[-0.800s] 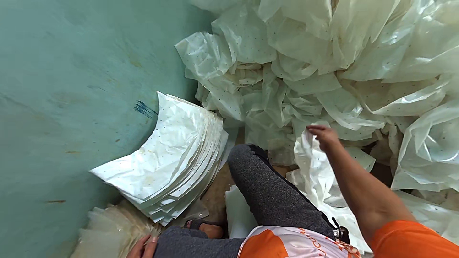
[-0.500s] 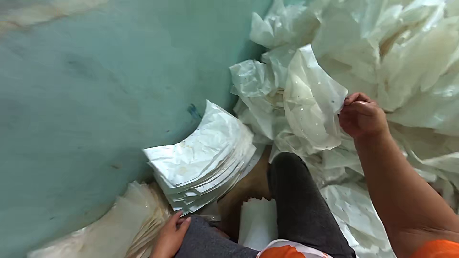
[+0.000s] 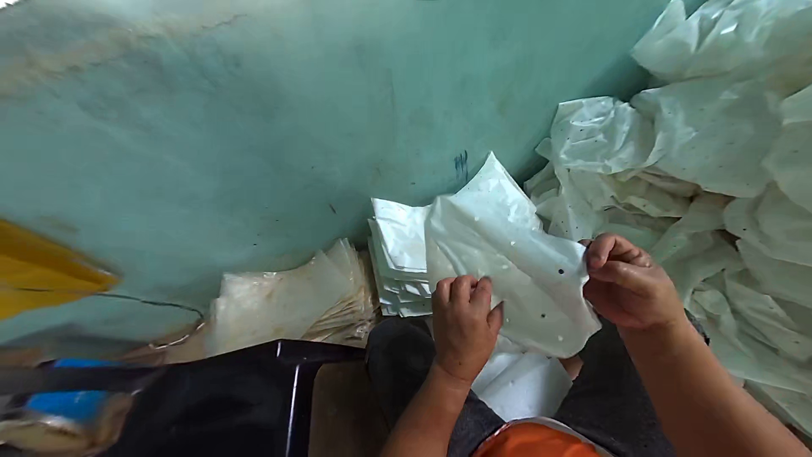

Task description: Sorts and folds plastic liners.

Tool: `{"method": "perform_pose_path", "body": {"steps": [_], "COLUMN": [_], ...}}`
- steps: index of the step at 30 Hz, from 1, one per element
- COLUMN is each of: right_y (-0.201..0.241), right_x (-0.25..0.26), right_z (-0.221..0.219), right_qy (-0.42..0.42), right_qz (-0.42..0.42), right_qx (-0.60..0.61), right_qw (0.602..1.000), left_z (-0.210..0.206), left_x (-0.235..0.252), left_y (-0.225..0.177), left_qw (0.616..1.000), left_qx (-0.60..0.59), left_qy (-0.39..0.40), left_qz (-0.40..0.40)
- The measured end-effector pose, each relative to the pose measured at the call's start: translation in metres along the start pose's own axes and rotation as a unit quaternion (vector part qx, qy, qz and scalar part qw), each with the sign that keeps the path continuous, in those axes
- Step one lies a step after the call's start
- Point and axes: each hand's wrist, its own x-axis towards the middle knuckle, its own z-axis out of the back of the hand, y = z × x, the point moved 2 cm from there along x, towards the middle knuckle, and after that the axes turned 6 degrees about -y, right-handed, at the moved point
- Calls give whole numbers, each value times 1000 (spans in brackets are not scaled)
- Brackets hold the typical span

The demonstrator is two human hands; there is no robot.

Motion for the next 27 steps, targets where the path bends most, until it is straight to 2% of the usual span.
{"method": "perform_pose_path", "body": {"steps": [2,4,7,9,11,13,16,19,22,25,27], "right_y": [-4,-2,0,-2,-2,-2,1,-1,-5,-16,-23], "right_x": [-4,-4,-4,-6,-8,-7,-7,-8,-2,2,3], "right_z": [8,25,55,64,63,59,47,30,35,43,51], "right_qy": [-29,-78,-156,-178,-182,-193,-221,-226,-256,-309,-322], "right_qz": [-19,-30,-54,-86,-117,-131,-149,-156,-127,-171,-196], "right_qx": [-41,-107,-166,-163,-127,-83,-47,-76,-119,-93,-152], "right_qw": [999,991,972,967,968,969,963,959,951,931,913], "left_z": [-2,8,27,33,31,27,21,12,11,9,7], "left_x": [-13,-23,-30,-32,-36,-39,-38,-39,-42,-42,-40], "left_y": [14,30,55,63,68,72,67,59,57,54,53], "left_qw": [1000,997,973,953,935,928,952,972,975,981,985], "left_qx": [2,-50,-165,-233,-301,-334,-284,-224,-221,-194,-171], "left_qy": [23,28,-10,-56,-86,-79,-29,11,0,-21,-24], "left_qz": [16,59,161,183,168,146,114,75,26,-18,-26]}}
